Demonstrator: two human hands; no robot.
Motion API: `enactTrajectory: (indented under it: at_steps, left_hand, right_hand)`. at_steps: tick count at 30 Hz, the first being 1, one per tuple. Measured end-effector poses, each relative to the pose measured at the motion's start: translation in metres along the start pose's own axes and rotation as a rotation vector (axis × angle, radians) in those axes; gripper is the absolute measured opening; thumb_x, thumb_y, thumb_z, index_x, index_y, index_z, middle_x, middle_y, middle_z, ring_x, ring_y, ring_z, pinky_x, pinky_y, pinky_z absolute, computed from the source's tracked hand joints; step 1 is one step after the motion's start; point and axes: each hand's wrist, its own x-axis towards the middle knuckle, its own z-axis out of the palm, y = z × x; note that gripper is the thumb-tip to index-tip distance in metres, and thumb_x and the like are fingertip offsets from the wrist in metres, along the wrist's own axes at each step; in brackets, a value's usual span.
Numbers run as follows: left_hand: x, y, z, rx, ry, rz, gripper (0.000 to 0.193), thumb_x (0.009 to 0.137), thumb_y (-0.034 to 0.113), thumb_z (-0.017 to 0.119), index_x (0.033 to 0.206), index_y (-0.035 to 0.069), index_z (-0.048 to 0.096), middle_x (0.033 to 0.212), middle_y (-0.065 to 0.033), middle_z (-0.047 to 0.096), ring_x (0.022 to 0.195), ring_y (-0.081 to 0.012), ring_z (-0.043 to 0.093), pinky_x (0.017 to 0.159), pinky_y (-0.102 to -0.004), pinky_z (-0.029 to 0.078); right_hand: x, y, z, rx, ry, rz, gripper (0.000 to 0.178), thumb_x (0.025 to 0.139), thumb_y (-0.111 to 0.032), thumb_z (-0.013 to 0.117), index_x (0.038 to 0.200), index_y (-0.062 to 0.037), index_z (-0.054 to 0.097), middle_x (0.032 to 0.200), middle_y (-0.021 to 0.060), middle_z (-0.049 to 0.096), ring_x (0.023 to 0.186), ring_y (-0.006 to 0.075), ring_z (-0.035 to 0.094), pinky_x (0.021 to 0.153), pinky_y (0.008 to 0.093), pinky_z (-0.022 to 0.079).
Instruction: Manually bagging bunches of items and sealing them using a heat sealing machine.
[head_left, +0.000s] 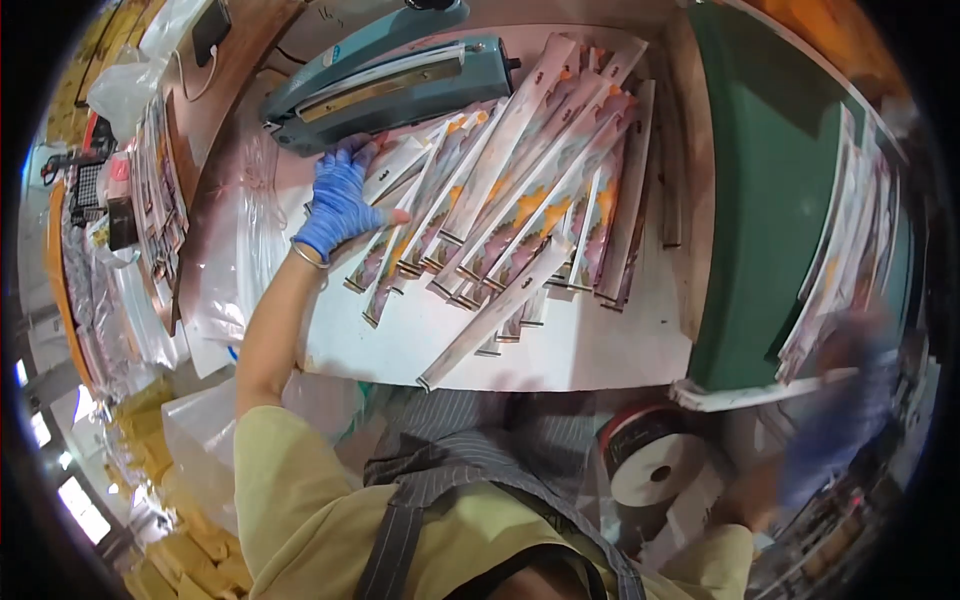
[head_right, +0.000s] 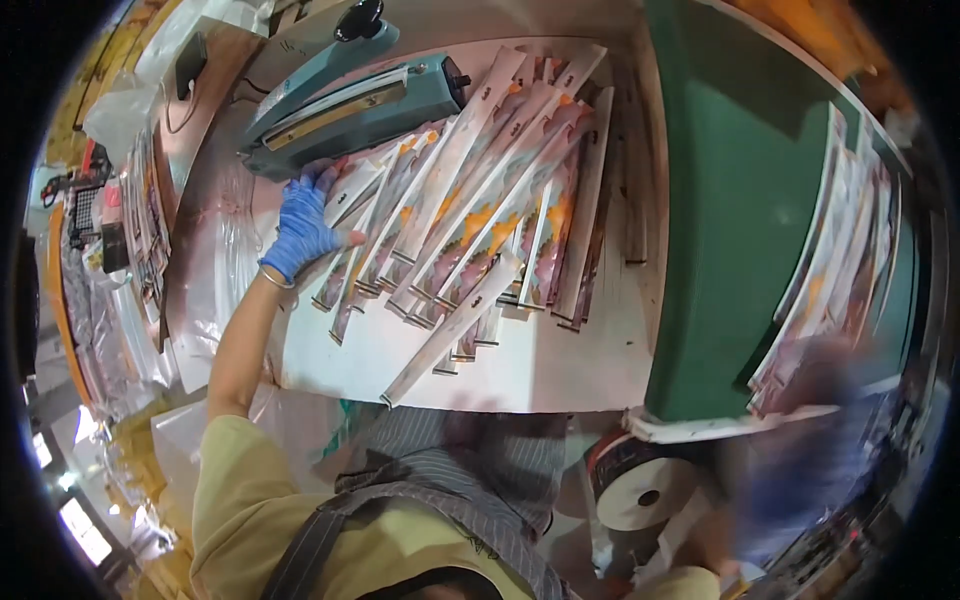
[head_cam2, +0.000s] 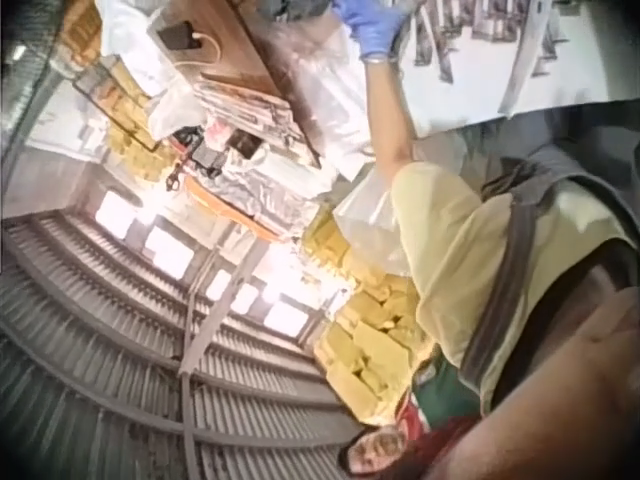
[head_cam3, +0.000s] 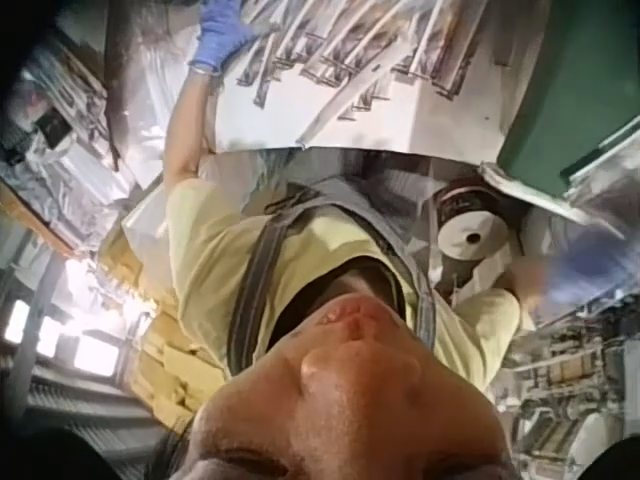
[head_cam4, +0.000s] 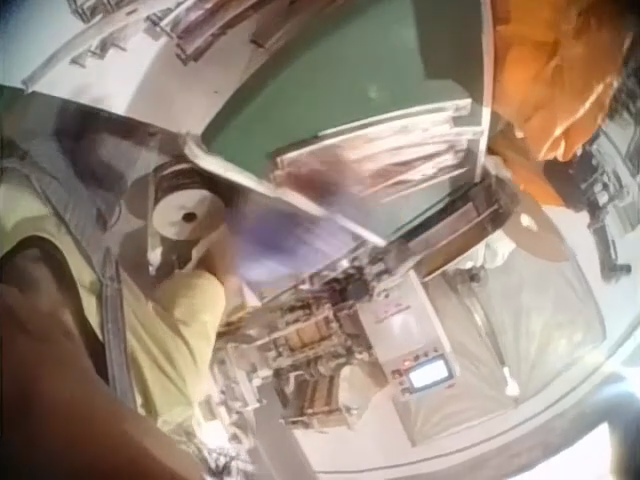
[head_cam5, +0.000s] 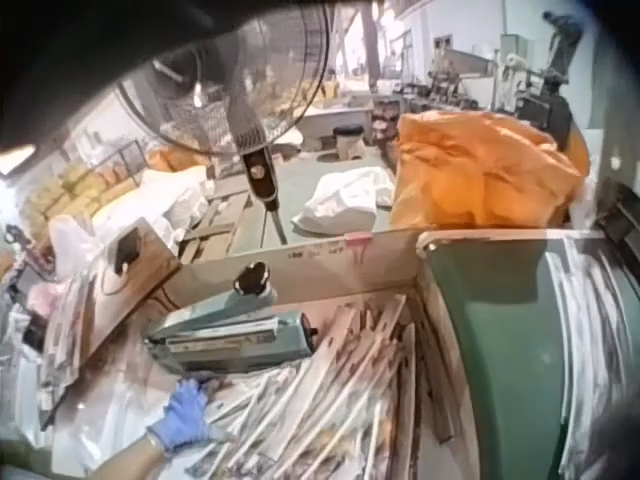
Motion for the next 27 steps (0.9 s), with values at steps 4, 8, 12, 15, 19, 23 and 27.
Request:
enactTrajectory:
  at_steps: [4,8,12,15,19,23,27]
  left_hand:
    - [-0.014,0.002,0.025,-0.014,0.108,-0.11,0.087,0.052,0.059,0.067,0.12,0.008,0.047,0.114,-0.0144,0.042,0.106,-0.029,0.041,0.09,-0.0384,0.035]
    - [-0.03,0.063,0.032,-0.07,0.119,-0.294,0.066,0.068,0.039,0.062,0.119,0.003,0.043,0.111,-0.0173,0.041,0.103,-0.0323,0.045,0.09,-0.0387,0.038]
    - [-0.033,0.13,0.037,-0.296,0.24,-0.532,0.056,0.074,0.034,0.058,0.115,-0.002,0.042,0.112,-0.0207,0.04,0.098,-0.0346,0.049,0.085,-0.0413,0.041]
    - [-0.028,0.144,0.062,-0.427,0.339,-0.534,0.061,0.077,0.039,0.052,0.119,-0.001,0.037,0.115,-0.0206,0.039,0.102,-0.0367,0.045,0.088,-0.0423,0.038]
    - [-0.003,0.174,0.049,-0.85,0.23,-0.559,0.078,0.076,0.052,0.05,0.127,-0.002,0.029,0.131,-0.0235,0.028,0.116,-0.0393,0.034,0.094,-0.0455,0.031]
    - [0.027,0.21,0.038,-0.639,0.156,-0.632,0.114,0.053,0.065,0.066,0.132,-0.003,0.018,0.134,-0.0209,0.026,0.123,-0.0368,0.025,0.099,-0.047,0.024]
    - [0.064,0.206,0.036,-1.04,0.19,-0.524,0.112,0.052,0.038,0.078,0.131,-0.006,0.014,0.127,-0.0256,0.036,0.118,-0.0321,0.038,0.098,-0.036,0.031]
  right_hand:
    - [-0.107,-0.171,0.095,0.845,-0.827,-0.4,0.043,0.081,-0.028,0.056,0.117,-0.0076,0.046,0.076,0.0182,0.057,0.067,0.0323,0.058,0.058,0.0384,0.045]
    - [-0.187,-0.216,0.162,0.408,-0.598,-0.162,0.045,0.074,-0.02,0.061,0.117,-0.0118,0.048,0.072,0.0161,0.056,0.06,0.0333,0.055,0.054,0.0417,0.042]
    - [-0.191,-0.197,0.158,0.498,-0.164,-0.074,0.051,0.07,-0.011,0.057,0.12,-0.0097,0.045,0.068,0.0164,0.054,0.057,0.0341,0.053,0.053,0.0435,0.043]
    - [-0.135,-0.186,0.117,0.406,-0.095,0.024,0.056,0.07,-0.005,0.053,0.124,-0.0072,0.041,0.069,0.0172,0.055,0.056,0.0347,0.054,0.053,0.0456,0.043]
    - [-0.019,-0.128,0.17,0.136,-0.352,0.182,0.05,0.08,-0.027,0.046,0.125,-0.0054,0.04,0.097,0.0227,0.057,0.082,0.033,0.058,0.068,0.0418,0.046]
    - [0.038,-0.104,0.242,0.228,-0.121,0.162,0.063,0.08,-0.05,0.044,0.121,-0.0026,0.043,0.113,0.0258,0.049,0.105,0.0383,0.048,0.091,0.0414,0.037]
    - [0.049,-0.13,0.261,0.828,-0.175,0.241,0.079,0.075,-0.061,0.046,0.119,0.0043,0.042,0.115,0.0268,0.048,0.108,0.0356,0.048,0.09,0.0376,0.037]
